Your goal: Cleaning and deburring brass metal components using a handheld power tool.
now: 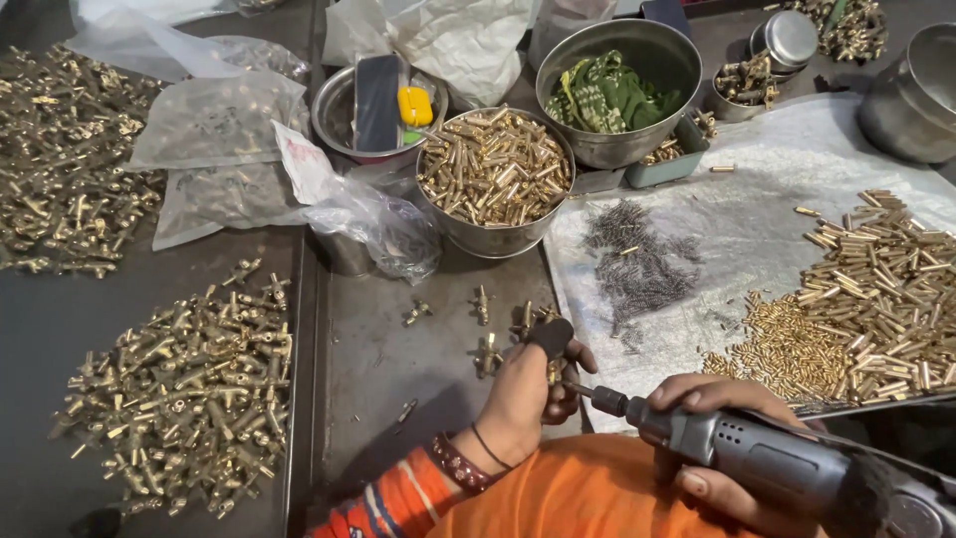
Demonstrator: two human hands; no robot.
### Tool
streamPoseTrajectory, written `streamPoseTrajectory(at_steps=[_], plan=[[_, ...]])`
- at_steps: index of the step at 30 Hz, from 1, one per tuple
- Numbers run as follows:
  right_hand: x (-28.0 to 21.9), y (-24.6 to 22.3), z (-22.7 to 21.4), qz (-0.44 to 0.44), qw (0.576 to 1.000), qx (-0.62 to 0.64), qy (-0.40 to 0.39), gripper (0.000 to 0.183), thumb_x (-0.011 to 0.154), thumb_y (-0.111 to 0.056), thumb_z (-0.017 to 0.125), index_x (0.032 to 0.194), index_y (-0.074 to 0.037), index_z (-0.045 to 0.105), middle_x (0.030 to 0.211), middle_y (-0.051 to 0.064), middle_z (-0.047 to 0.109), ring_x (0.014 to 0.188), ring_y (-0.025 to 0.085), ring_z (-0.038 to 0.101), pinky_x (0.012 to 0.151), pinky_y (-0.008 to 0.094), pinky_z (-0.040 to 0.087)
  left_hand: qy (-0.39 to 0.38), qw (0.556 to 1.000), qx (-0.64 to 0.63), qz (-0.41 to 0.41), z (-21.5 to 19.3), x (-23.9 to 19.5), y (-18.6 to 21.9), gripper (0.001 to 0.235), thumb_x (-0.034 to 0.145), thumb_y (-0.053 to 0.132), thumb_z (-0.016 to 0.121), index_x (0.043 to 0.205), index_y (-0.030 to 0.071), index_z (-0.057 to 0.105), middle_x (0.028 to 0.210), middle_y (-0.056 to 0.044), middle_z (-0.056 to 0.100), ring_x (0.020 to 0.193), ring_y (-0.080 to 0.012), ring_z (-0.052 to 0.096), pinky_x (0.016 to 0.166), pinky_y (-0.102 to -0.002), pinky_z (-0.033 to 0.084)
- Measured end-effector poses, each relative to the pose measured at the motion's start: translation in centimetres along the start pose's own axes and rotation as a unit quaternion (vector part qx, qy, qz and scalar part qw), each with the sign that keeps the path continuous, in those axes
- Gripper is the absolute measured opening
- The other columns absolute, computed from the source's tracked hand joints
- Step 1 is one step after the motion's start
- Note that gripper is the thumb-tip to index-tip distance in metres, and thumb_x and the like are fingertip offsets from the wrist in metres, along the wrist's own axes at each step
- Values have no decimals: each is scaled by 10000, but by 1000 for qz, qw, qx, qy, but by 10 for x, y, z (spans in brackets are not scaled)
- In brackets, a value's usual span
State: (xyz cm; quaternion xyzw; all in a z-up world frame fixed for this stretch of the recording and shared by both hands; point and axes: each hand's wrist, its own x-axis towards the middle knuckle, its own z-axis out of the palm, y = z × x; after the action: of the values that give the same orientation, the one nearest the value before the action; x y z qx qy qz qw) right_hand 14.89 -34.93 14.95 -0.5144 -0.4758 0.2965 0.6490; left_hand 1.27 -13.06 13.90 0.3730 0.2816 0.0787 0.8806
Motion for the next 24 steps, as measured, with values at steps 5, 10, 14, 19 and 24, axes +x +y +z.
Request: streamPoseTrajectory(at_steps=[5,10,14,19,24], plan=[[5,-2,3,0,999,-25,-22,513,811,-11,785,1275,-41,567,1279,277,638,1156,360,704,993,496,574,10,1000,-10,-6,3,-3,3,517,1024,445,466,837,10,673,526,27,409,402,-82,336,379,-259,225],[0,-1,8,1,1000,9,-7,511,814,9,781,1276,-33,565,1291,283,625,1145,363,710,981,501,586,27,997,-50,45,-1,1,-7,505,1030,407,423,849,11,679,527,8,452,385,-86,331,379,-265,233],[3,-9,8,10,1000,4,-4,517,807,24,757,1281,-20,555,1306,291,612,1144,363,700,961,492,586,38,997,-27,68,0,-1,-10,462,1030,345,439,870,-11,686,548,5,475,396,-88,358,388,-263,253],[2,-9,15,11,999,44,-1,522,833,36,735,1307,-5,519,1337,297,580,1118,354,689,961,487,580,52,990,-31,124,6,-8,-15,403,1024,274,449,894,-21,691,563,9,486,414,-79,364,396,-261,273],[1,-8,17,-16,998,52,24,497,846,6,734,1302,-8,537,1333,267,595,1197,336,635,1028,475,539,95,984,0,153,15,-18,-14,310,1031,192,443,930,10,672,647,15,517,514,-64,446,453,-242,345]])
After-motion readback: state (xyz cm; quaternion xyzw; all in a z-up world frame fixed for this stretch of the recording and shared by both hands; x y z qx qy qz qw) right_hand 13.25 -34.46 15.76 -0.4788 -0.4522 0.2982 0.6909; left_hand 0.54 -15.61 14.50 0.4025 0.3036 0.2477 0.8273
